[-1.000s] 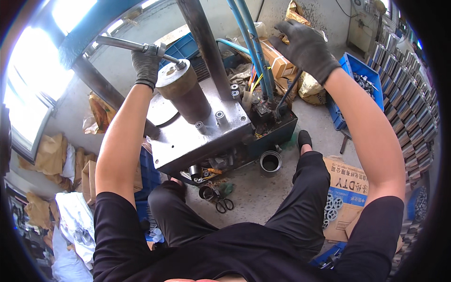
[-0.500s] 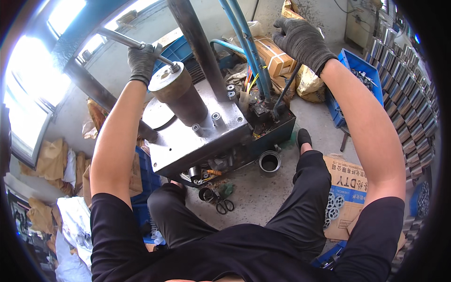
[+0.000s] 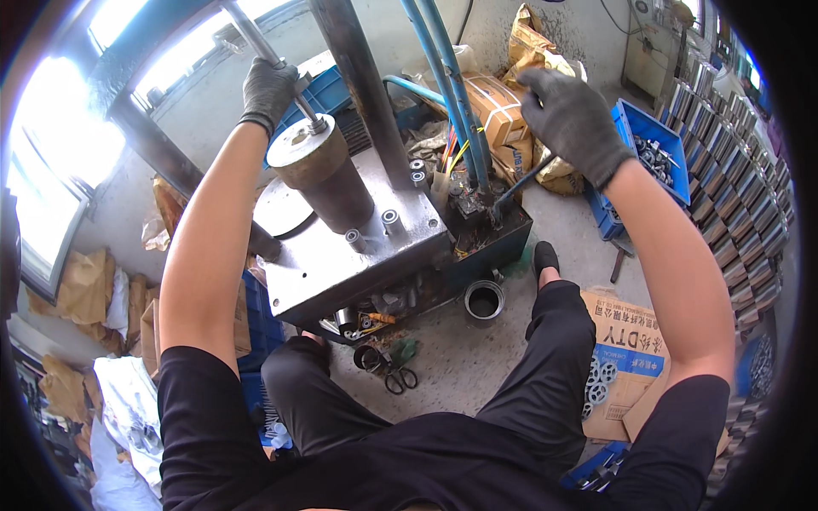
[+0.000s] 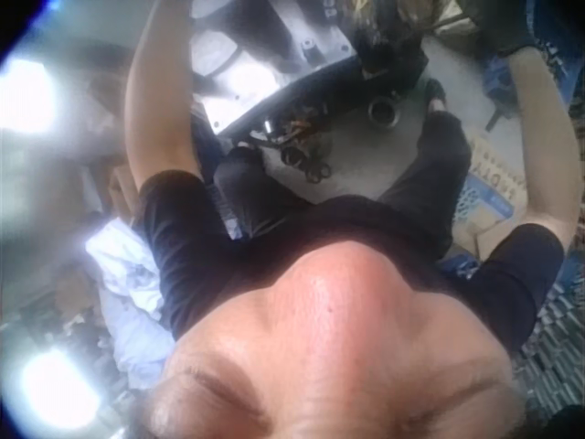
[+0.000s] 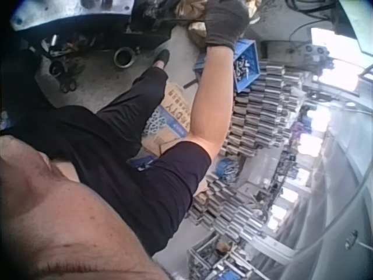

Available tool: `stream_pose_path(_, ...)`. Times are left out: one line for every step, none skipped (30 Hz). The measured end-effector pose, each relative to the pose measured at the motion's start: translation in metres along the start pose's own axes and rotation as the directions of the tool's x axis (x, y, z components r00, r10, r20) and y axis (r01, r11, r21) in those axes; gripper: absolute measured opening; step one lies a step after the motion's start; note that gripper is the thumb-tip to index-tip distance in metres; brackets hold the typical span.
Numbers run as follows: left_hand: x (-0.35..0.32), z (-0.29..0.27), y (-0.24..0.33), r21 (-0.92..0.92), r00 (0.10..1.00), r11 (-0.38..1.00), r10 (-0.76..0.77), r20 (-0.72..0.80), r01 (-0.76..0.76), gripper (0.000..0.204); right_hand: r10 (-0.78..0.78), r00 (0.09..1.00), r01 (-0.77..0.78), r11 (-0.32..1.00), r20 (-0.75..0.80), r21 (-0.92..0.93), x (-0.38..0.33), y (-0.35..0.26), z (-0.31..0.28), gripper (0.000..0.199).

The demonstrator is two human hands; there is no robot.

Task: The person assembles metal components by sliding circular plates and bearings onto metal shafts, pressing them together using a hydraulic press machine, and placing the assembled units onto a stack on the floor.

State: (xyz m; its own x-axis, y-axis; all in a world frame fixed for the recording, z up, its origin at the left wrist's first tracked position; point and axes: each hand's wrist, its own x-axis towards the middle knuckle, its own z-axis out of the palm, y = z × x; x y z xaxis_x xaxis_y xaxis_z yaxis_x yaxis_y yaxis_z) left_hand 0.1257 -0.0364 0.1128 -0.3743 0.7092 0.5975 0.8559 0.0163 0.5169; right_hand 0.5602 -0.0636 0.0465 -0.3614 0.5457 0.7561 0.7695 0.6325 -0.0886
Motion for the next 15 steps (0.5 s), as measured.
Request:
stream_pose_path(0.002,0.004,0.000,-0.021,1.000,1.000,0.003,0.000,-0.003,0.035,0.010,0.996,-0.006,0.999,0.088,-0.035,-0.008,-0.008,-0.013,0.023)
stream_pose_path(0.004,0.006,0.000,-0.030,1.000,1.000,0.000,-0.002,0.000,0.035,0.005,0.996,-0.001,0.999,0.091,-0.042,-0.018,-0.012,-0.020,0.023)
stream_pose_path(0.007,0.002,-0.001,0.020,1.000,0.999,0.025,0.012,-0.025,0.035,-0.026,0.994,0.031,0.998,0.108,-0.045,-0.029,-0.014,-0.024,0.023)
stream_pose_path(0.010,0.004,-0.001,0.058,0.998,0.997,0.051,0.034,-0.053,0.035,-0.052,0.990,0.060,0.996,0.130,-0.059,-0.042,-0.012,-0.030,0.023)
stream_pose_path(0.014,0.007,-0.004,0.046,0.999,0.998,0.033,0.017,-0.034,0.036,-0.072,0.987,0.078,0.996,0.140,-0.032,-0.059,-0.009,-0.034,0.024)
stream_pose_path(0.014,0.011,-0.005,0.037,0.999,0.999,0.032,0.015,-0.032,0.036,-0.090,0.984,0.092,0.996,0.151,-0.010,-0.074,-0.007,-0.038,0.024)
stream_pose_path(0.014,0.013,-0.008,0.027,0.999,0.999,0.035,0.015,-0.035,0.037,-0.095,0.984,0.097,0.995,0.154,-0.008,-0.084,-0.011,-0.041,0.024)
stream_pose_path(0.015,0.013,-0.013,0.020,0.999,0.999,0.038,0.014,-0.038,0.037,-0.026,0.968,0.033,0.999,0.248,-0.025,-0.092,-0.015,-0.045,0.027)
stream_pose_path(0.018,0.017,-0.018,0.014,0.999,0.999,0.036,0.009,-0.036,0.037,0.046,0.941,-0.029,0.998,0.335,-0.056,-0.097,-0.018,-0.051,0.029)
stream_pose_path(0.024,0.017,-0.023,-0.060,1.000,0.998,0.016,0.018,-0.015,0.037,0.036,0.945,-0.021,0.999,0.324,-0.051,-0.099,-0.016,-0.054,0.029)
stream_pose_path(0.030,0.014,-0.030,-0.130,1.000,0.991,-0.002,0.028,0.005,0.037,0.036,0.939,-0.024,0.999,0.342,-0.039,-0.100,-0.013,-0.055,0.031)
stream_pose_path(0.029,0.017,-0.029,-0.138,1.000,0.990,0.002,0.023,0.001,0.037,0.048,0.929,-0.035,0.998,0.367,-0.044,-0.101,-0.010,-0.058,0.034)
stream_pose_path(0.026,0.020,-0.027,-0.111,1.000,0.994,0.017,-0.002,-0.017,0.035,0.053,0.916,-0.038,0.998,0.397,-0.046,-0.097,-0.009,-0.059,0.036)
stream_pose_path(0.022,0.022,-0.025,-0.082,0.999,0.996,0.034,-0.029,-0.036,0.033,0.048,0.920,-0.033,0.998,0.390,-0.045,-0.095,-0.007,-0.058,0.036)
stream_pose_path(0.016,0.023,-0.022,-0.154,0.998,0.986,0.058,-0.030,-0.062,0.028,0.036,0.903,-0.019,0.999,0.428,-0.044,-0.093,-0.004,-0.059,0.035)
